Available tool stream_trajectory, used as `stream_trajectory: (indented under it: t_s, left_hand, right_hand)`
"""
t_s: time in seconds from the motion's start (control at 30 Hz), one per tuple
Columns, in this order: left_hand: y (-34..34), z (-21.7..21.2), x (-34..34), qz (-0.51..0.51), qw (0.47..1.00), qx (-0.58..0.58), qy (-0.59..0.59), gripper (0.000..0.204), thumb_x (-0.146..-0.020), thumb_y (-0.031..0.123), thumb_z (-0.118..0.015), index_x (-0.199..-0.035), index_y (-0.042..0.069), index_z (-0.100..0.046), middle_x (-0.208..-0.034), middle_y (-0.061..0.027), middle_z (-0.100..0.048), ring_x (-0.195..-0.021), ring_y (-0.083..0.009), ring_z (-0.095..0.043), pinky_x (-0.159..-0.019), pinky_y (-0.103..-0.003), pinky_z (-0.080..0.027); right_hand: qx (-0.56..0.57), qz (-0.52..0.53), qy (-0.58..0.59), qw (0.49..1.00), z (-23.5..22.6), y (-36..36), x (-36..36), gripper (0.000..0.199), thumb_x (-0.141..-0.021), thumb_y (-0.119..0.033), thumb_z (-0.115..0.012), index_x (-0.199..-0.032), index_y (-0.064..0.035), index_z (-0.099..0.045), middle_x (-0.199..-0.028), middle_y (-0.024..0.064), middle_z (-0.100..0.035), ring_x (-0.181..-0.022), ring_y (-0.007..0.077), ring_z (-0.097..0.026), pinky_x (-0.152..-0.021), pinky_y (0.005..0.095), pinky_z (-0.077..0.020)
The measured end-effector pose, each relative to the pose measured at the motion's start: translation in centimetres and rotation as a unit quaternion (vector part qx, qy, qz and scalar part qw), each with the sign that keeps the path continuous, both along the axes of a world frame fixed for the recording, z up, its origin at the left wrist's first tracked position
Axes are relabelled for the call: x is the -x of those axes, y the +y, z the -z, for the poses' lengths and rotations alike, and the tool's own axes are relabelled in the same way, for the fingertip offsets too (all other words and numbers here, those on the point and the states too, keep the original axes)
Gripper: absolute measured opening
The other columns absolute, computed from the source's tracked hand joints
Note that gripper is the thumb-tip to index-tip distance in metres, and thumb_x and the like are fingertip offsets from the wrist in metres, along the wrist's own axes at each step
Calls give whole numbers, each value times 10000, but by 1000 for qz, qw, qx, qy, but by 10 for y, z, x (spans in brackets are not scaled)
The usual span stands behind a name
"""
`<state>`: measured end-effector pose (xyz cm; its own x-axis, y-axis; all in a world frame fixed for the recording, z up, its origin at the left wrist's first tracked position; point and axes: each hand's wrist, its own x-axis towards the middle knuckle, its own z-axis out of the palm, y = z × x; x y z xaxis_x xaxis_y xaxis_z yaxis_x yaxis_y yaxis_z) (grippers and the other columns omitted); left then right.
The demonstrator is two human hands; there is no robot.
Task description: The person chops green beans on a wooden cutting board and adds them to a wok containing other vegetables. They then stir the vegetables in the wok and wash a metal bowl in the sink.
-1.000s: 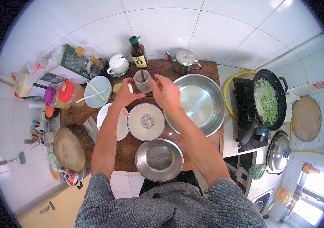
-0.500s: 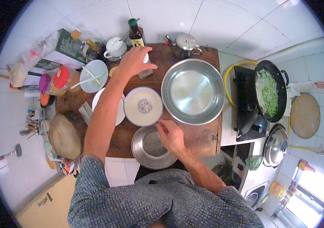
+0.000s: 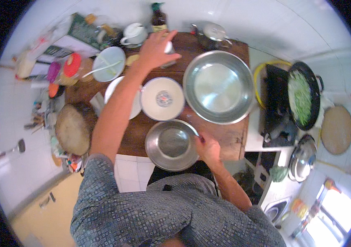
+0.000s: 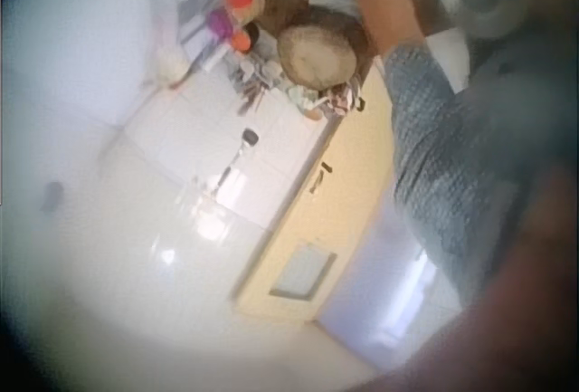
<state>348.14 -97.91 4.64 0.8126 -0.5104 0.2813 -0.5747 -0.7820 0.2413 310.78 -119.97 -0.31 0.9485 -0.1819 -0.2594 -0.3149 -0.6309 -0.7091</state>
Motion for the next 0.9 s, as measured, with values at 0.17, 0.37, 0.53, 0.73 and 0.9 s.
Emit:
stream_trajectory:
  t_s: [0.17,0.37,0.53,0.73,0.9]
  left_hand:
    - [6,-19,25,5,988,139,-61,1066,-749,527,-910,-1573,53,-430,-1573,-274,-473,-1434,-456,-468,-1185,-537,-404]
    - [30,-13,124,-87,945,316,-13,855,-844,314,-896,-1514,10,-461,-1520,-242,-520,-1403,-417,-498,-1168,-513,-412]
    - [64,2,238,-211,882,396,142,303,-1017,182,-725,-1270,16,-705,-1063,-167,-747,-989,-272,-723,-885,-381,-571]
    - [74,20,341,-274,648,567,429,326,-1161,224,-435,-1358,40,-621,-778,-61,-673,-570,-90,-576,-525,-249,-493]
    - [38,45,365,-200,444,686,540,249,-1046,94,-521,-1260,50,-642,-1155,-65,-690,-997,-135,-655,-845,-281,-560]
  right_hand:
    - [-38,34,-2,999,9,-10,5,214,-952,-209,-757,-1063,-26,-771,-842,163,-765,-736,301,-753,-700,416,-584]
    - [-37,69,-16,997,9,-30,14,281,-972,-141,-743,-1194,30,-733,-994,165,-764,-845,242,-742,-753,379,-591]
    - [88,-25,-158,983,-12,-16,13,377,-921,-89,-741,-1273,28,-673,-1280,218,-696,-1120,390,-664,-974,493,-533]
    - [17,-83,-203,975,-61,49,-4,366,-923,-38,-718,-1278,33,-666,-1334,231,-671,-1211,412,-628,-1058,489,-498]
    - [-78,-167,-247,951,-93,123,-16,290,-940,-76,-687,-1207,35,-706,-1239,216,-709,-1155,403,-654,-1080,484,-488]
